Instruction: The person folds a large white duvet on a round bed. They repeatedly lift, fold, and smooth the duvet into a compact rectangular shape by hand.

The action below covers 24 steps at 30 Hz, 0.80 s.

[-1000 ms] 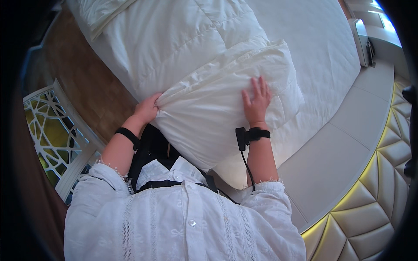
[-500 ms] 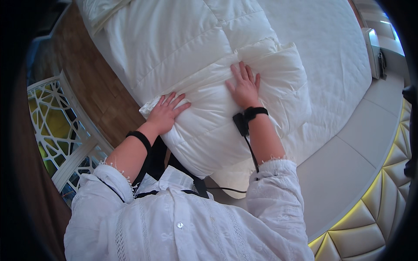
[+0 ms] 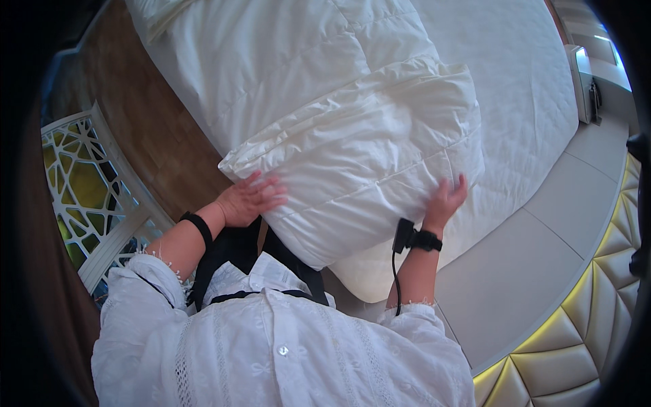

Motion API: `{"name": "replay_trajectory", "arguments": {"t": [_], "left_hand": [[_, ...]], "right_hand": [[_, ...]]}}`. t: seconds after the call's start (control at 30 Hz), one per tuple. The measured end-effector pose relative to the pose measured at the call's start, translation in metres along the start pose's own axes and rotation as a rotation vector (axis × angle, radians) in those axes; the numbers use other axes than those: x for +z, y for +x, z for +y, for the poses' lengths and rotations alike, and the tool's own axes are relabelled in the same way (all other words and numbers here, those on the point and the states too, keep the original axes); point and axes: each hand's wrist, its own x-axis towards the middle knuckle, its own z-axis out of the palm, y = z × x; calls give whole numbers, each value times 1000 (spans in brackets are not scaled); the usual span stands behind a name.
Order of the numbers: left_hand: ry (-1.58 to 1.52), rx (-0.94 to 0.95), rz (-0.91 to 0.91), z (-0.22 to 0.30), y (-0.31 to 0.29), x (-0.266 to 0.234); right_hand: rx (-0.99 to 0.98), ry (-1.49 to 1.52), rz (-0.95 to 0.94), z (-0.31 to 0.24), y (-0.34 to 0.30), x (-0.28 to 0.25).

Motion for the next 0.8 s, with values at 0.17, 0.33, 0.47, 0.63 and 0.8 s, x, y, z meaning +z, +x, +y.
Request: {"name": "replay_trajectory", "arguments": {"t": [0.17,0.33,0.47,0.63,0.8], "left_hand": [[-158,-68,-142,11,-9,20],[-5,-235,-60,10,11,37],[-161,-324,-43,11,14,30],[-646,-511,136,-9,4,6],[-1416,-705,369,-68,-8,-10]], "right_hand": [[995,991,-236,53,-47,-26],[1042,1053,-477,70,-43,-38],[948,811,-390,67,-27,-44],[749,1028,-363,2,9,-46],[414,1141,-433,-141,75,-43]]}}
